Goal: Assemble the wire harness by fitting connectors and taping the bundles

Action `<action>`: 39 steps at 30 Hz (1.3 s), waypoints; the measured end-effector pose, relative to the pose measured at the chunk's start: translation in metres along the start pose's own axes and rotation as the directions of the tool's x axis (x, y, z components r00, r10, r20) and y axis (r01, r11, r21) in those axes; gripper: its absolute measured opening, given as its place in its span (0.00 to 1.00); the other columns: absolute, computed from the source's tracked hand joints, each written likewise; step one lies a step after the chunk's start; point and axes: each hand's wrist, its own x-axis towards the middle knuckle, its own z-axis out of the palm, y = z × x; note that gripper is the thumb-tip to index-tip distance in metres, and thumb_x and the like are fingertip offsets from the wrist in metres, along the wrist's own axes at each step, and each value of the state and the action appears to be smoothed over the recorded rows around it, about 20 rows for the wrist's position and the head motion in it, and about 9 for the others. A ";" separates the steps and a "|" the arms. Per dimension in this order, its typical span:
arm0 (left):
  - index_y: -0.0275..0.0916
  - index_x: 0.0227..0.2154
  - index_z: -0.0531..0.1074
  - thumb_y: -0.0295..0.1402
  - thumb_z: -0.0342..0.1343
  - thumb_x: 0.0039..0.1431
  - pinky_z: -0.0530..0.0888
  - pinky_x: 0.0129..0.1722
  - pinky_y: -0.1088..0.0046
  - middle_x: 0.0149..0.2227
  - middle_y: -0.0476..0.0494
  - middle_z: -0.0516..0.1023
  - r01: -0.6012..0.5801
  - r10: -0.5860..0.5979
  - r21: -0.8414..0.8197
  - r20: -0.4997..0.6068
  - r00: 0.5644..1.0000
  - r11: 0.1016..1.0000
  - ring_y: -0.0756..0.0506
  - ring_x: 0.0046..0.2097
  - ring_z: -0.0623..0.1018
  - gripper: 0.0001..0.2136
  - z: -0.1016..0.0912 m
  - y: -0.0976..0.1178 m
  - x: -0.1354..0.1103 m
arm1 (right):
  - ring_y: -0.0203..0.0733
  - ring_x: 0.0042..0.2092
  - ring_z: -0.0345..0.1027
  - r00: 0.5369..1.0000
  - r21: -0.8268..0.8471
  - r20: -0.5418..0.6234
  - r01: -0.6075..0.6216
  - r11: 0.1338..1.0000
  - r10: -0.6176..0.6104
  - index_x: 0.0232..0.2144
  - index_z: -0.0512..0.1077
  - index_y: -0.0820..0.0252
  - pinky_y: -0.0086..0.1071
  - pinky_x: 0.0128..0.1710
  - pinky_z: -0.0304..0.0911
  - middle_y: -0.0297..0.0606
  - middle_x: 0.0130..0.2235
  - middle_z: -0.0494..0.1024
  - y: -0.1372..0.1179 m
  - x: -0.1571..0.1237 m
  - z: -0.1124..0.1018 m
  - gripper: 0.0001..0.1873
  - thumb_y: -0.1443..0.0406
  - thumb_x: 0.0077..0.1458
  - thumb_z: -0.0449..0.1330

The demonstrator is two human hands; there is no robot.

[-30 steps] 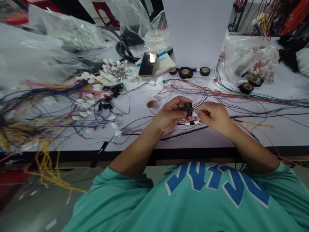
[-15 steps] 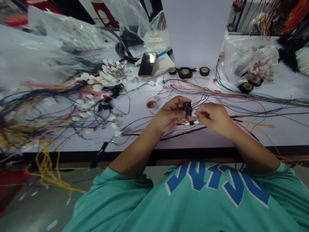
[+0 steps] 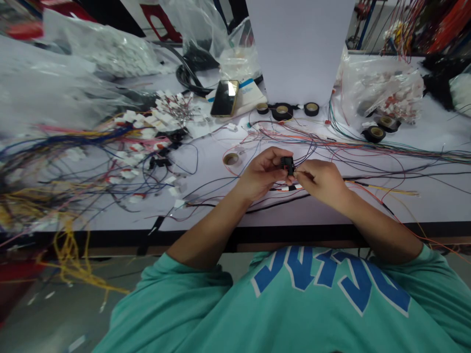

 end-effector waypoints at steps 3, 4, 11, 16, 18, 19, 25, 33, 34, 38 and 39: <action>0.36 0.36 0.69 0.28 0.68 0.41 0.77 0.26 0.79 0.26 0.52 0.76 0.011 -0.011 -0.020 -0.009 1.000 1.000 0.50 0.25 0.78 0.18 0.001 0.001 0.000 | 0.32 0.25 0.56 1.000 0.047 -0.006 0.004 0.999 -0.004 0.20 0.66 0.61 0.27 0.28 0.49 0.33 0.22 0.67 0.002 0.001 -0.001 0.10 0.69 0.52 0.50; 0.36 0.36 0.69 0.29 0.69 0.41 0.77 0.26 0.79 0.26 0.52 0.77 0.015 -0.016 -0.020 -0.012 1.000 1.000 0.50 0.25 0.79 0.19 0.000 0.002 0.000 | 0.31 0.25 0.57 1.000 0.084 -0.001 0.003 0.996 -0.003 0.21 0.67 0.61 0.26 0.28 0.50 0.33 0.23 0.68 0.003 0.001 -0.002 0.10 0.68 0.52 0.51; 0.36 0.37 0.70 0.30 0.68 0.41 0.78 0.26 0.79 0.26 0.51 0.77 -0.028 0.027 -0.035 -0.009 1.000 0.999 0.49 0.27 0.79 0.18 -0.006 0.005 0.001 | 0.30 0.24 0.56 0.999 0.175 -0.044 0.025 0.984 -0.018 0.22 0.67 0.61 0.25 0.27 0.51 0.31 0.22 0.67 0.007 0.002 -0.012 0.06 0.68 0.49 0.52; 0.36 0.37 0.70 0.30 0.69 0.41 0.78 0.27 0.78 0.26 0.51 0.76 -0.020 0.020 -0.032 -0.007 1.000 0.999 0.49 0.27 0.79 0.18 -0.005 0.005 0.000 | 0.29 0.24 0.55 0.999 0.157 -0.042 0.004 0.988 0.002 0.24 0.69 0.61 0.25 0.26 0.50 0.30 0.21 0.66 0.003 0.000 -0.010 0.08 0.66 0.51 0.52; 0.36 0.37 0.70 0.29 0.69 0.41 0.78 0.26 0.78 0.26 0.51 0.76 -0.013 0.013 -0.041 -0.001 1.000 0.999 0.49 0.27 0.79 0.19 -0.004 0.005 0.000 | 0.29 0.23 0.55 0.999 0.148 -0.046 -0.004 0.989 0.011 0.24 0.69 0.60 0.25 0.26 0.50 0.30 0.21 0.66 0.002 0.000 -0.008 0.08 0.65 0.51 0.52; 0.36 0.37 0.70 0.29 0.69 0.41 0.78 0.26 0.78 0.26 0.51 0.77 -0.008 0.008 -0.049 0.000 1.000 0.999 0.49 0.27 0.79 0.18 -0.004 0.005 0.000 | 0.29 0.23 0.55 0.999 0.143 -0.051 -0.001 0.990 0.008 0.23 0.69 0.60 0.25 0.26 0.49 0.29 0.21 0.66 0.002 -0.001 -0.007 0.08 0.66 0.51 0.52; 0.36 0.37 0.71 0.26 0.67 0.42 0.79 0.28 0.75 0.26 0.50 0.76 0.053 -0.053 -0.092 -0.006 0.999 0.994 0.47 0.28 0.80 0.17 -0.001 0.005 -0.002 | 0.30 0.23 0.54 0.995 0.106 -0.085 0.059 0.993 -0.050 0.22 0.67 0.60 0.25 0.26 0.49 0.30 0.20 0.65 0.003 -0.002 -0.003 0.08 0.67 0.49 0.51; 0.35 0.36 0.71 0.26 0.68 0.39 0.79 0.27 0.76 0.26 0.50 0.77 0.130 -0.138 -0.167 -0.036 0.990 0.977 0.49 0.26 0.79 0.18 0.001 0.005 -0.002 | 0.30 0.24 0.54 0.992 0.098 -0.090 0.098 0.990 -0.089 0.21 0.65 0.59 0.25 0.27 0.50 0.29 0.20 0.63 0.003 -0.002 -0.001 0.08 0.67 0.50 0.50; 0.35 0.36 0.71 0.26 0.68 0.39 0.79 0.27 0.76 0.26 0.50 0.77 0.138 -0.146 -0.174 -0.033 0.989 0.975 0.49 0.26 0.79 0.18 0.001 0.005 -0.002 | 0.30 0.24 0.54 0.992 0.094 -0.083 0.099 0.991 -0.092 0.22 0.65 0.59 0.25 0.27 0.50 0.30 0.20 0.63 0.003 -0.002 -0.001 0.08 0.67 0.50 0.50; 0.34 0.36 0.71 0.27 0.70 0.38 0.79 0.26 0.77 0.26 0.50 0.77 0.147 -0.154 -0.189 -0.020 0.988 0.971 0.49 0.25 0.79 0.19 0.002 0.004 -0.002 | 0.30 0.24 0.54 0.994 0.069 -0.045 0.102 0.992 -0.099 0.21 0.64 0.59 0.25 0.27 0.49 0.30 0.21 0.64 0.004 -0.002 0.001 0.08 0.68 0.50 0.50; 0.34 0.35 0.71 0.27 0.70 0.38 0.79 0.25 0.77 0.26 0.50 0.77 0.144 -0.150 -0.188 -0.018 0.989 0.972 0.49 0.25 0.79 0.19 0.002 0.004 -0.002 | 0.30 0.24 0.54 0.994 0.056 -0.036 0.105 0.993 -0.103 0.21 0.63 0.59 0.26 0.27 0.49 0.30 0.21 0.64 0.004 -0.002 0.002 0.08 0.68 0.50 0.50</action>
